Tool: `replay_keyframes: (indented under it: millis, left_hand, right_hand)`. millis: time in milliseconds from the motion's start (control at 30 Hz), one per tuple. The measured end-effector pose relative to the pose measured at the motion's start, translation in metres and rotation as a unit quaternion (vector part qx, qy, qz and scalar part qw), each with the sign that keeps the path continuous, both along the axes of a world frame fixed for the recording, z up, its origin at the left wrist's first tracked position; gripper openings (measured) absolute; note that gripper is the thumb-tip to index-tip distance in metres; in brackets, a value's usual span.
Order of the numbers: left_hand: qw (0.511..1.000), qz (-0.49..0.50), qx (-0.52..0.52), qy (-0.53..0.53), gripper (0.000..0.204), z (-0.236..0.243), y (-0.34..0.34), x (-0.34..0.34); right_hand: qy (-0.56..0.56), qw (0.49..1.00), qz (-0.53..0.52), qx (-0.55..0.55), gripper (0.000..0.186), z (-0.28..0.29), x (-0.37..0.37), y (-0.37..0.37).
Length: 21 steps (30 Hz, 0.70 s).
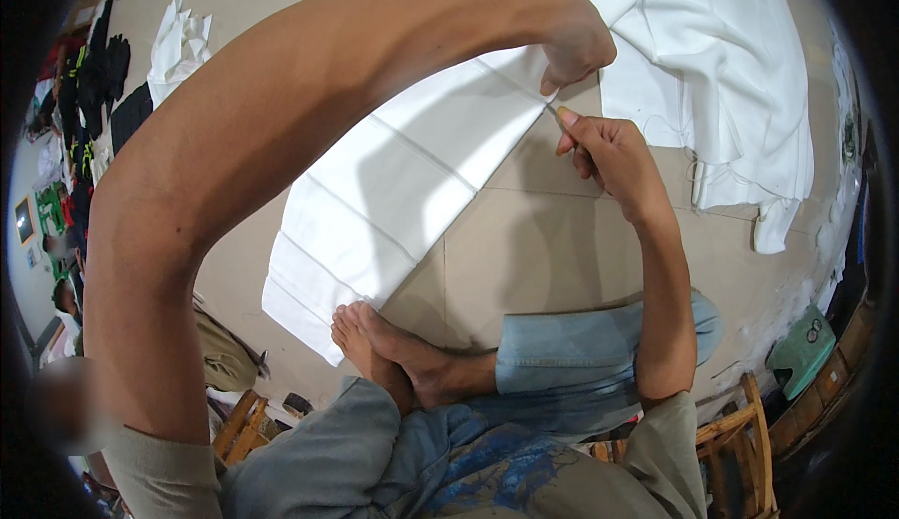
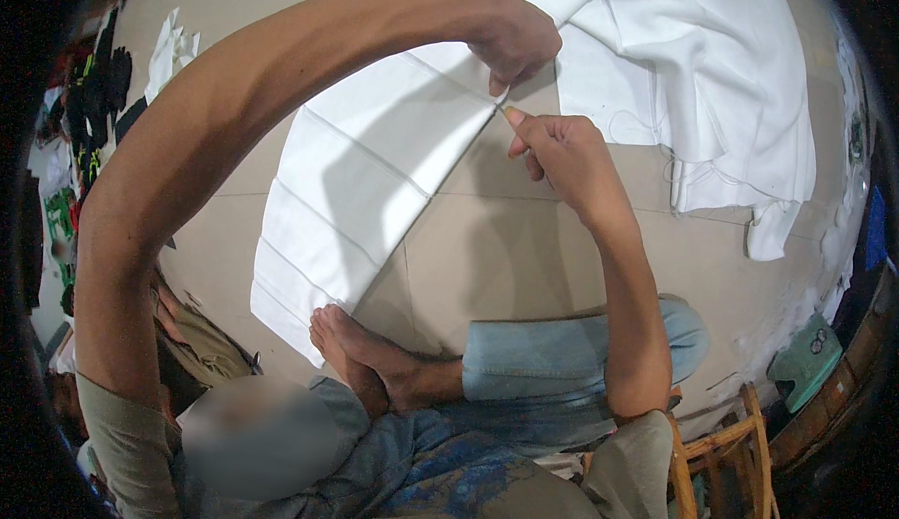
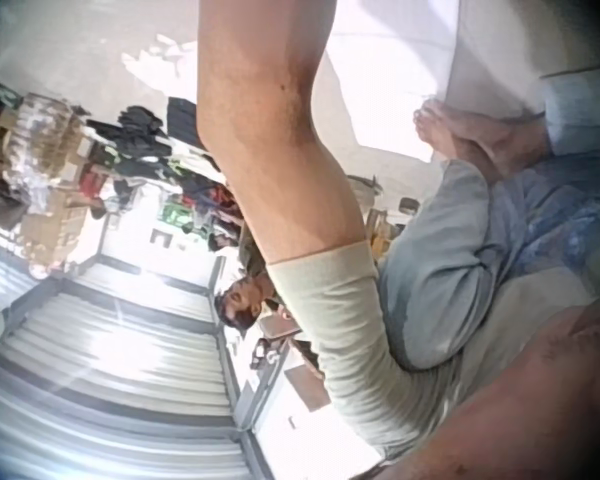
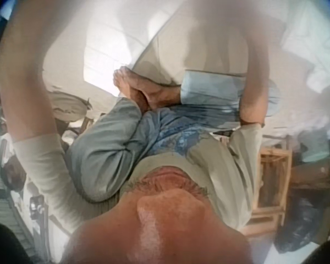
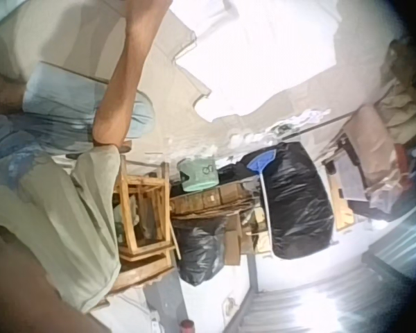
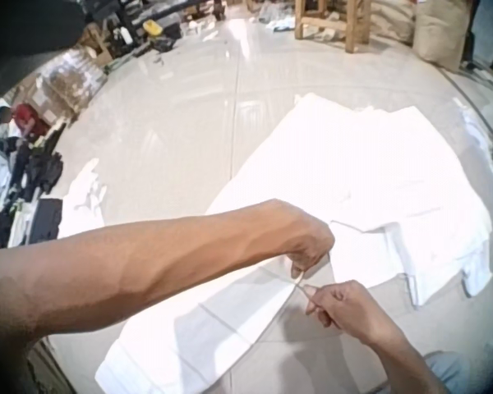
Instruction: The person sits on the floor and uses a red utility knife to cut a large white fabric sheet into rectangular strips. They repeatedly fold the fabric, align the edges, and slice through the layers to create uniform pieces.
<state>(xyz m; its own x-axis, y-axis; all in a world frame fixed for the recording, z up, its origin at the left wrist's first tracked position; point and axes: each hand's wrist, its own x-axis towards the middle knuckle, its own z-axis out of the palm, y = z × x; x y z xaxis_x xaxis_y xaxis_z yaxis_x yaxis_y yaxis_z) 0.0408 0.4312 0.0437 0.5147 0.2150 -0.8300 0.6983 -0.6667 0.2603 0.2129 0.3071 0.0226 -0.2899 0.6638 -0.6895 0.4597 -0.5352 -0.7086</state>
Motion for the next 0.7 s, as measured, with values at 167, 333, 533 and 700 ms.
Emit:
replay_keyframes:
  millis: [167,333,533,700]
  left_hand:
    - [1.0,0.006,0.001,0.013,0.023,-0.0001,-0.002,-0.0007]
    - [1.0,0.012,0.0,0.023,0.024,-0.0002,-0.0021,-0.0015]
    - [0.999,0.013,0.002,0.03,0.024,0.0009,-0.0043,-0.0046]
    - [0.999,0.013,0.002,0.036,0.025,0.0012,-0.0044,-0.0033]
  right_hand:
    - [-0.021,1.0,0.011,0.001,0.047,-0.0024,0.0007,-0.0002]
    - [-0.016,1.0,0.012,0.002,0.048,0.0001,0.0007,0.0015]
    - [-0.023,1.0,0.004,0.007,0.051,0.0041,-0.0027,0.0011]
    - [-0.016,1.0,0.009,0.014,0.05,0.0017,-0.0019,0.0008]
